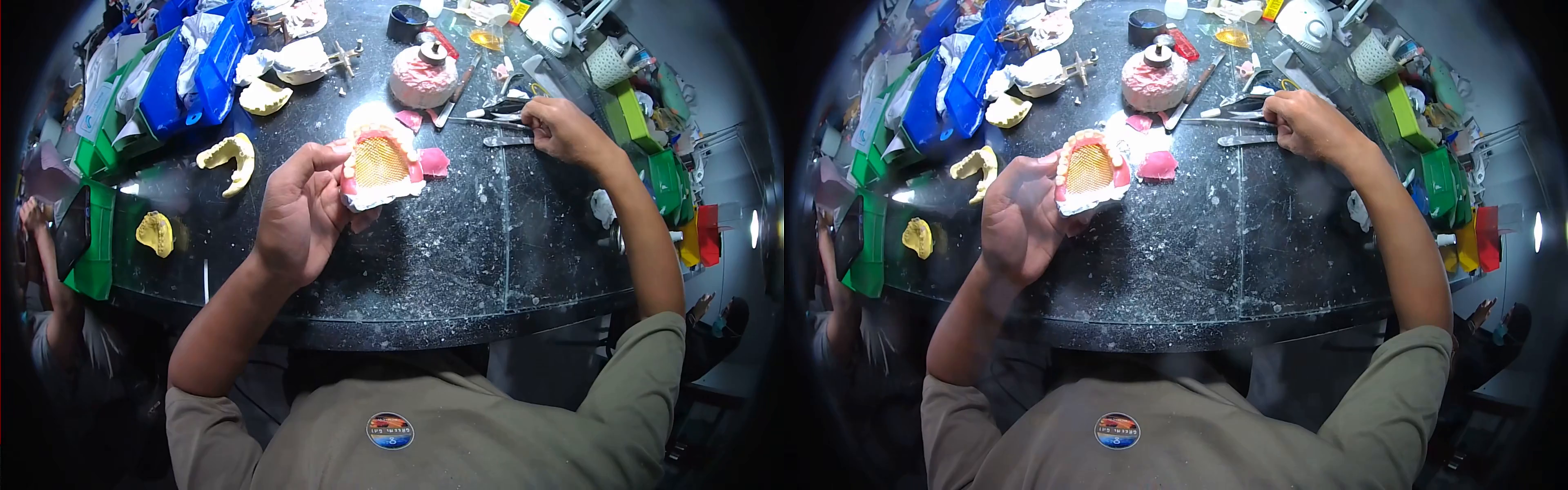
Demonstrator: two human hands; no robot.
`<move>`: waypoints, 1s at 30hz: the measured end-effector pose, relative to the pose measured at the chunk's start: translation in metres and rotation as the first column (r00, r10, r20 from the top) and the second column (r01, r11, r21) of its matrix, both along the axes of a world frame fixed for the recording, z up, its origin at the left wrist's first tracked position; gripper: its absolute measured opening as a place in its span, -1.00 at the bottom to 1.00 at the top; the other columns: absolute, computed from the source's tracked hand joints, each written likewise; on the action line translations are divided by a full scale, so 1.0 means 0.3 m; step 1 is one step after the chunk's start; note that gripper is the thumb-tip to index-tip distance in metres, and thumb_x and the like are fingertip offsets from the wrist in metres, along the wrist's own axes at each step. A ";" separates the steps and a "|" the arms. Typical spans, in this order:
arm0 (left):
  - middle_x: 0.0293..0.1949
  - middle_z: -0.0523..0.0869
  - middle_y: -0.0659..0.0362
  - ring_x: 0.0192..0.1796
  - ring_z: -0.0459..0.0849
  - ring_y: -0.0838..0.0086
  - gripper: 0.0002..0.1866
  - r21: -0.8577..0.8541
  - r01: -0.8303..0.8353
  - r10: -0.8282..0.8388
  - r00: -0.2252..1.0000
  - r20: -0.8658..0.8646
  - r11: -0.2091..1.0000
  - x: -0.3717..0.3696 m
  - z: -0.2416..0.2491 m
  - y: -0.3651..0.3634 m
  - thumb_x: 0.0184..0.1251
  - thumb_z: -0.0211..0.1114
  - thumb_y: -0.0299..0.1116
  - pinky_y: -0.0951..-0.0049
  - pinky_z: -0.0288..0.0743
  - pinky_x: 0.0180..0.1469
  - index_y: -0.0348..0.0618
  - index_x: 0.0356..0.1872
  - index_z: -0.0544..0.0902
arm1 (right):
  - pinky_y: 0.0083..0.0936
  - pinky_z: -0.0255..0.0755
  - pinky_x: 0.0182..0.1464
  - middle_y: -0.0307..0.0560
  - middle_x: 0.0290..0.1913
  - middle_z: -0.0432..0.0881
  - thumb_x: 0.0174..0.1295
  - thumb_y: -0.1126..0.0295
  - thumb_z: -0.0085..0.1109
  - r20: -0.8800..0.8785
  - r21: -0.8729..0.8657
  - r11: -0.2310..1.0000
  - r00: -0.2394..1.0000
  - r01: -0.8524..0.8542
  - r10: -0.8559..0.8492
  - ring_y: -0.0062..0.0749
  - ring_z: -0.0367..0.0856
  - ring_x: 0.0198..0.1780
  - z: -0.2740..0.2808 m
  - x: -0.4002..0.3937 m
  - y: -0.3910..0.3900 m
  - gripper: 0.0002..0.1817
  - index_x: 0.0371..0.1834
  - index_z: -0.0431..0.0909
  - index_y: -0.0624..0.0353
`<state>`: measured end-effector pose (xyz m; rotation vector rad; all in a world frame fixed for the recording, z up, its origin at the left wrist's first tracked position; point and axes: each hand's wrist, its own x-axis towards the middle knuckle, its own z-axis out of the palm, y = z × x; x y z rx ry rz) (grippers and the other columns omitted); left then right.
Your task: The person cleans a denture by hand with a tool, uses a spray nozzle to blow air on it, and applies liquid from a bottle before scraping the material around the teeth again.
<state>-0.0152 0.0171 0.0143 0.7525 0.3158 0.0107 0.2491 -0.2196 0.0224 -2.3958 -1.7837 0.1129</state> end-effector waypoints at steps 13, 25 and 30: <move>-0.39 0.60 0.17 -0.43 0.53 0.55 -0.67 0.002 -0.006 0.006 1.000 0.000 1.000 0.002 -0.002 0.007 0.26 -0.05 -0.22 0.58 0.36 -0.39 -0.27 -0.14 0.44 | -0.55 0.55 -0.31 0.10 -0.32 0.63 0.18 0.55 0.06 -0.552 0.590 0.783 0.807 0.198 0.212 -0.34 0.65 -0.28 0.207 -0.339 0.005 -0.89 -0.23 0.40 0.25; -0.24 0.56 0.17 -0.32 0.53 0.62 -0.57 0.157 0.034 -0.050 0.994 0.101 0.987 -0.001 -0.015 -0.009 0.18 0.09 -0.31 0.63 0.36 -0.35 -0.29 0.05 0.34 | -0.42 0.56 -0.11 0.26 -0.15 0.55 0.11 0.74 0.01 -0.804 0.594 0.626 0.364 0.505 0.469 -0.25 0.62 -0.17 0.018 -0.631 0.124 -0.86 -0.25 0.44 0.44; -0.04 0.47 0.12 -0.05 0.50 0.59 -0.31 0.258 0.040 -0.089 0.980 0.179 0.965 0.009 -0.001 -0.039 -0.03 0.34 -0.50 0.54 0.43 -0.07 -0.36 0.16 0.21 | -0.55 0.56 -0.10 0.20 -0.08 0.53 0.11 0.70 0.07 -0.877 0.481 0.687 0.310 0.545 0.368 -0.33 0.60 -0.14 0.020 -0.650 0.137 -0.77 -0.13 0.55 0.38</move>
